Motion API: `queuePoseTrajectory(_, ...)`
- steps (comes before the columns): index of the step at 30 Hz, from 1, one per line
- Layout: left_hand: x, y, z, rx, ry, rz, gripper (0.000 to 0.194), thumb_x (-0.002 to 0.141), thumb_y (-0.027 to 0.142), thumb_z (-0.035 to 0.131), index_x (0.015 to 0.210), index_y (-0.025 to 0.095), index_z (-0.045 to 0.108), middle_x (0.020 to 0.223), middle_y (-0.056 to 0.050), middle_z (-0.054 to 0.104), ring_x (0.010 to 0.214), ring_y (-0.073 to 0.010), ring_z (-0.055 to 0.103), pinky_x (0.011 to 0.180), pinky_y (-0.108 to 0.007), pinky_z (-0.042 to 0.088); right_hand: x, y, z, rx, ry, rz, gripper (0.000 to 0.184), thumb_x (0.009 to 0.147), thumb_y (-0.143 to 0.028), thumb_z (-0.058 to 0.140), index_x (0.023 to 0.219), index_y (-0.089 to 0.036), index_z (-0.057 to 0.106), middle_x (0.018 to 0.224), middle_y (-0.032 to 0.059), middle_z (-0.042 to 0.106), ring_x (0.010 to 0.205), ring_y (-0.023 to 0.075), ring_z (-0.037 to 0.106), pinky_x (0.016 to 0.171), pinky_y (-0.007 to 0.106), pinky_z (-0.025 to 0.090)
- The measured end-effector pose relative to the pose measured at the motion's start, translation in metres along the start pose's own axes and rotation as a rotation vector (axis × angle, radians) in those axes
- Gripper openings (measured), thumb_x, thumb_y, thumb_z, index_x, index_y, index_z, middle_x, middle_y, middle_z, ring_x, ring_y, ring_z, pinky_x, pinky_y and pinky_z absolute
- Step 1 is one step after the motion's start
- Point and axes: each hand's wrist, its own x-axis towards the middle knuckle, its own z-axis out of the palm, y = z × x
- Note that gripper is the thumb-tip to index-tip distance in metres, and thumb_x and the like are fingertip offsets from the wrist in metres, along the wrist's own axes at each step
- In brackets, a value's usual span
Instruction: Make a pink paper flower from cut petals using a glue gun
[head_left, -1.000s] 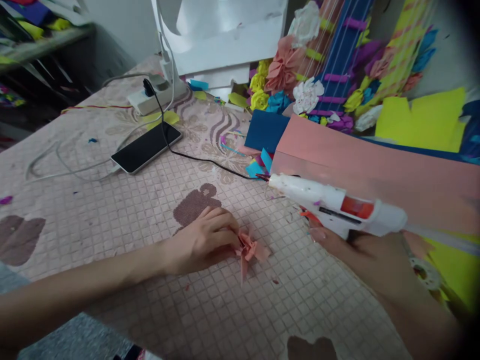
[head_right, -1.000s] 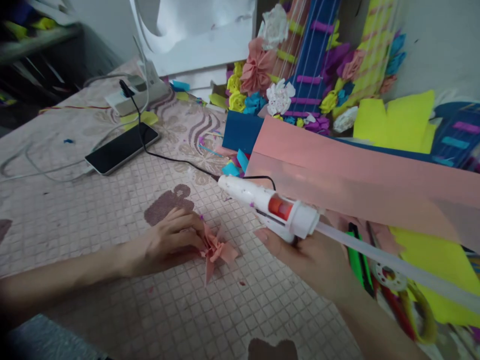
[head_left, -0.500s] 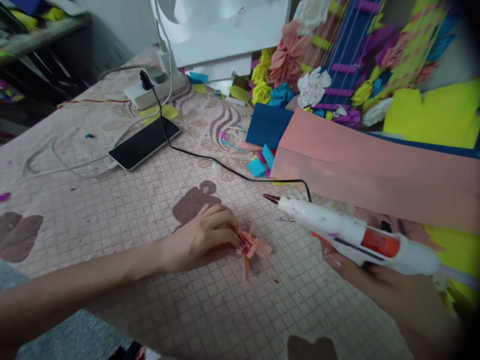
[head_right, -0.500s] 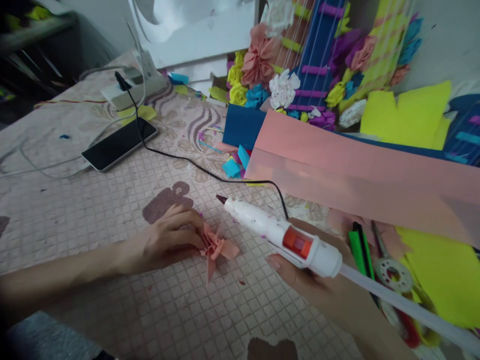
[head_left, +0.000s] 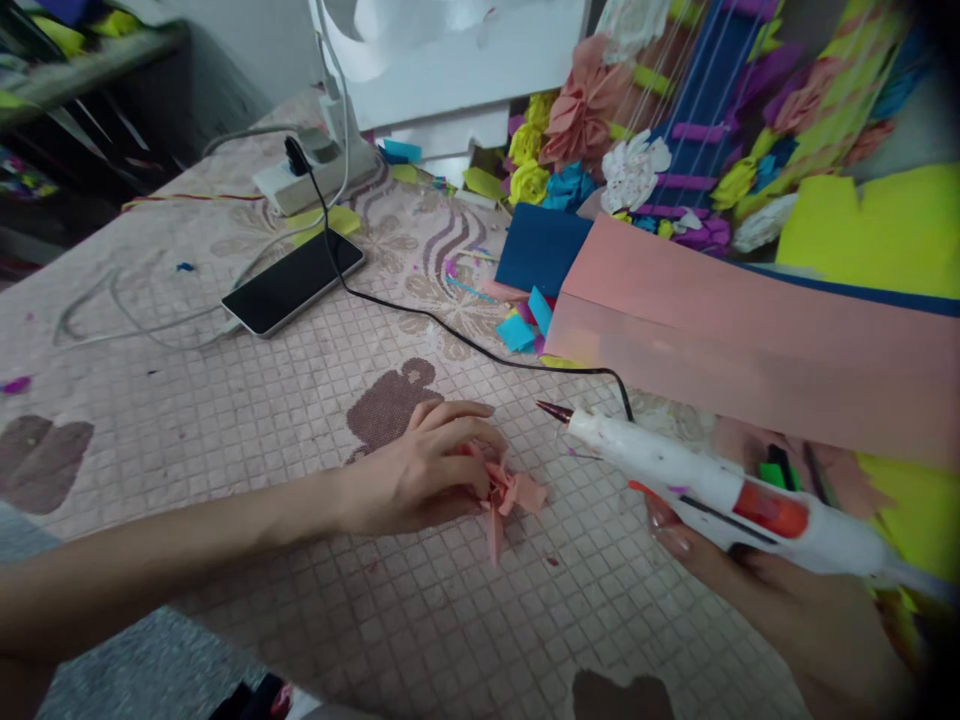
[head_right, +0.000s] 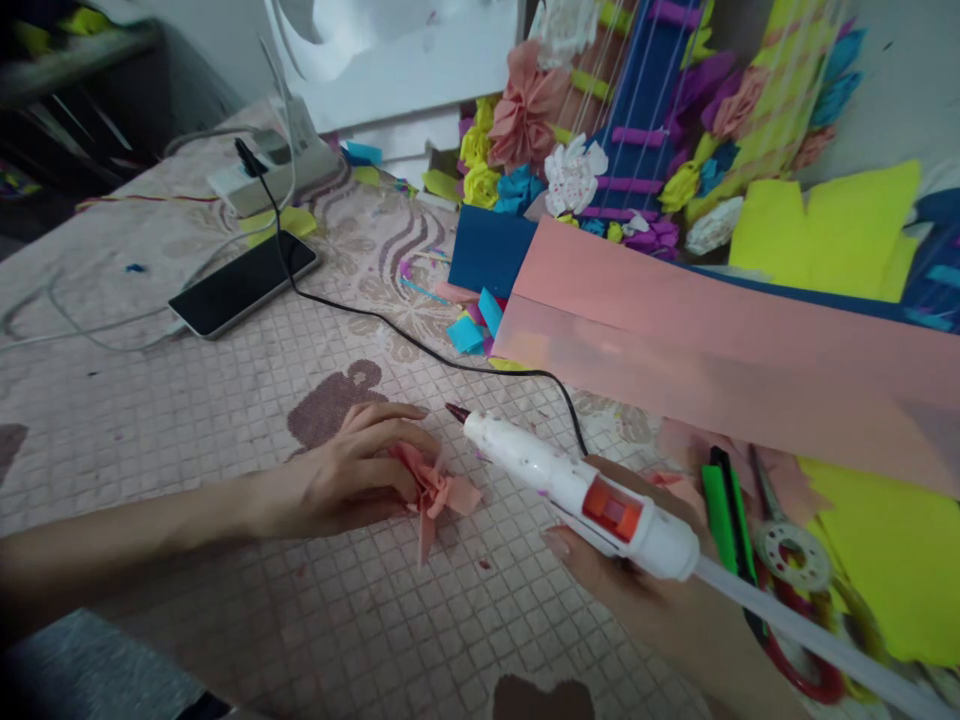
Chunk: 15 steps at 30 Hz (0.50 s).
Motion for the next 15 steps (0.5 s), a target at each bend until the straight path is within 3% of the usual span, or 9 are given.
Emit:
queuePoseTrajectory(7,0.000,-0.001,0.002,-0.034,-0.032,-0.012,0.008,0.089,0.023,0.054,0.093,0.021,0.061,0.124,-0.007,0.055,0.129,-0.0274,0.034,0.107,-0.049,0.025,-0.010,0.006,0.004,-0.044,-0.009,-0.003,0.012,0.083,-0.043,0.053,0.085,-0.032,0.057,0.050,-0.0057,0.050,0.045,0.0174,0.047,0.052,0.034,0.040)
queuePoseTrajectory(15,-0.004,-0.001,0.001,-0.094,0.079,-0.074,0.021,0.086,0.026,0.061,0.104,0.019,0.056,0.123,-0.008,0.056,0.125,-0.0244,0.038,0.106,-0.042,0.030,-0.016,0.005,0.006,0.075,-0.124,0.020,0.011,0.081,-0.035,0.056,0.091,-0.032,0.057,0.064,-0.0031,0.060,0.053,0.0181,0.056,0.046,0.031,0.043)
